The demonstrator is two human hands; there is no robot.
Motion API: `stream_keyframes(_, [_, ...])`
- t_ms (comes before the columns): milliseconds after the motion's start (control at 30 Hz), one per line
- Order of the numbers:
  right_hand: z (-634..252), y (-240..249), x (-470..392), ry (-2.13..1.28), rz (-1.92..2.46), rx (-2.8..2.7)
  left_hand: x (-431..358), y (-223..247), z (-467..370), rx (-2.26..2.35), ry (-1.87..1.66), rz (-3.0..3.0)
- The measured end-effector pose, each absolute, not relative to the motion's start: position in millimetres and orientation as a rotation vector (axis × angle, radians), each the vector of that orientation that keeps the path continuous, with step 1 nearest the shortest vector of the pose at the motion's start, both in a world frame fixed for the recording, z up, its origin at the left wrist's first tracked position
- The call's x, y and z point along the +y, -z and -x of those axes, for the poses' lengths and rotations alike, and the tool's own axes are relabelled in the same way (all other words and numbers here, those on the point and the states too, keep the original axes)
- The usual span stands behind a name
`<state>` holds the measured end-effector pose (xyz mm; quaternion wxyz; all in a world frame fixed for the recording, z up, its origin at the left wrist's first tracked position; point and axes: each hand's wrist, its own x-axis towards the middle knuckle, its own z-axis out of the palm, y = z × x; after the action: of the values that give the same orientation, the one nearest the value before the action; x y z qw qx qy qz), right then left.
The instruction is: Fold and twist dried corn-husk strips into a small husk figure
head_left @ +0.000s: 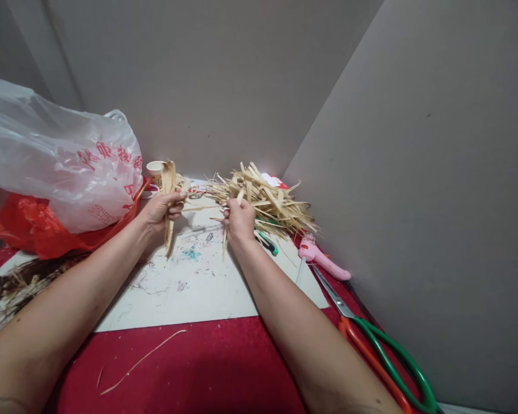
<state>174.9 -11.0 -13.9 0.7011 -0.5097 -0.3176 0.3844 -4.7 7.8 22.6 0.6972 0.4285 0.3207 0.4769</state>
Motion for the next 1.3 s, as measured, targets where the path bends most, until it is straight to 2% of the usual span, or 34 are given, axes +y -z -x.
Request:
stream_keyframes(167, [-203.6,-18.9,-13.0,-0.725,0.9,-0.285,25.6,-17.4,21.6,0.736,-1.196,-0.794])
stream_keyframes(400, [-239.2,-58.4,-25.1,-0.512,0.833,-0.535,31.0,-10.3,23.4,0.773,-1.202,-0.773])
stream_keyframes(500, [-223.7,-64.1,-34.0,-0.664,0.871,-0.625,23.5,-12.8,16.1,0.797,-1.132,-0.855])
stream_keyframes(667, [-168.1,-40.8,-43.1,-1.24,1.016,-0.934,4.2,-16.2,0.7,0.816,-0.958,-1.06])
stream_keyframes(767, [-150.1,-23.8,-40.6,-1.282,1.041,-1.135,-4.3,-15.0,-6.3,0.846,-0.886,-1.143])
stream_keyframes(867, [-156.3,-22.9,-37.1,-1.026,1.124,-1.229,-6.4,-13.5,-8.6,0.831,-0.861,-1.161])
stream_keyframes(1100, [-210.8,-79.9,-60.8,0.096,1.433,-1.502,6.4,-9.3,-2.8,0.838,-0.925,-0.998])
stream_keyframes(1200, [-228.8,-87.4,-65.5,0.274,1.632,-1.569,9.7,-8.6,-2.5,0.827,-0.964,-0.904])
stream_keyframes(1300, [-240.7,-72.5,-56.5,0.22,1.906,-1.687,9.6,-9.8,-3.6,0.808,-0.99,-0.844])
